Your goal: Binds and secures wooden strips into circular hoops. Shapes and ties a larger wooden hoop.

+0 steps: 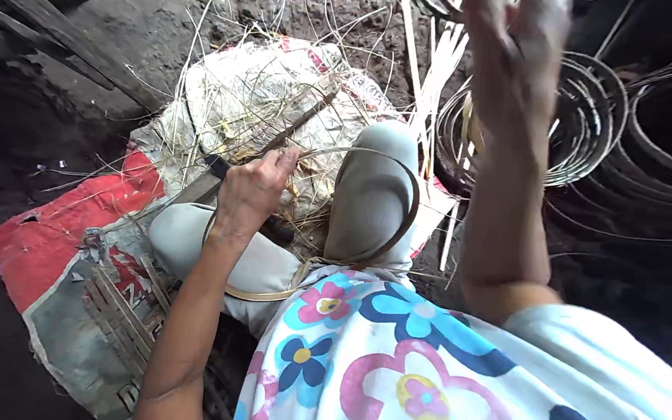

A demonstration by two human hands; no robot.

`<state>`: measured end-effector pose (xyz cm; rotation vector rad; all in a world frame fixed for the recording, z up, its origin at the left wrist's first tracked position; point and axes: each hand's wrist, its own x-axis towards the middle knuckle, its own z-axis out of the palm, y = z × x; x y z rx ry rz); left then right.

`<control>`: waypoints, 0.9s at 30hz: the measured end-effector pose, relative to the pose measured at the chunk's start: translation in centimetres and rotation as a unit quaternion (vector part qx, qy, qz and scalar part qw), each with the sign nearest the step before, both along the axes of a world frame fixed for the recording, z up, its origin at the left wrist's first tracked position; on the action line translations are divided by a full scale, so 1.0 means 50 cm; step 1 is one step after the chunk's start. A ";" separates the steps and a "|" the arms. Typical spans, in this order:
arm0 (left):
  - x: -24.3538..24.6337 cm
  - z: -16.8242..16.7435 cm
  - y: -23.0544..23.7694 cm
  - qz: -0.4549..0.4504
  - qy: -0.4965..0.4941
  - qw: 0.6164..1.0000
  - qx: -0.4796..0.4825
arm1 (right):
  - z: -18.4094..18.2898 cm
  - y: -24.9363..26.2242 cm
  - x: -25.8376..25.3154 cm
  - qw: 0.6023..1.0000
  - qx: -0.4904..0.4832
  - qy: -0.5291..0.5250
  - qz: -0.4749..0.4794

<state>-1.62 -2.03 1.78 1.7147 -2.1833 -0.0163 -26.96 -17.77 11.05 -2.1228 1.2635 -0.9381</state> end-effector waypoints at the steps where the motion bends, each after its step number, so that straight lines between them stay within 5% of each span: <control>1: -0.001 -0.001 -0.006 -0.003 0.006 1.000 0.011 | -0.003 0.071 -0.029 1.000 0.005 -0.016 0.024; 3: -0.006 0.001 -0.013 -0.013 0.012 1.000 0.021 | -0.045 0.196 -0.052 0.986 0.106 -0.055 0.120; 6: -0.022 0.022 -0.018 -0.034 0.011 0.999 0.026 | -0.144 0.236 0.022 0.967 0.197 0.018 0.162; 8: -0.031 0.031 -0.018 -0.045 0.012 0.999 0.023 | -0.217 0.208 0.090 0.951 0.208 -0.125 0.192; 11: -0.035 0.038 -0.009 -0.042 0.022 0.999 0.007 | -0.270 0.188 0.164 0.825 0.321 -0.386 0.261; 13: -0.029 0.039 -0.002 -0.035 0.024 0.999 0.010 | -0.275 0.204 0.175 0.810 0.387 -0.383 0.216; 15: -0.019 0.031 0.002 -0.024 0.020 0.999 0.017 | -0.259 0.239 0.142 0.896 0.319 -0.228 0.208; 18: -0.004 0.015 0.001 -0.011 0.013 1.000 0.024 | -0.234 0.268 0.099 0.979 -0.010 -0.042 0.201; 20: -0.006 0.015 0.002 -0.008 0.013 0.999 0.036 | -0.199 0.266 0.095 0.968 -0.088 -0.077 0.224; 23: -0.014 0.021 0.001 -0.001 -0.013 1.000 0.026 | -0.182 0.269 0.111 0.934 -0.068 -0.202 0.288; 27: -0.013 0.011 0.001 0.012 -0.023 1.000 0.000 | -0.165 0.260 0.136 0.920 -0.136 -0.142 0.339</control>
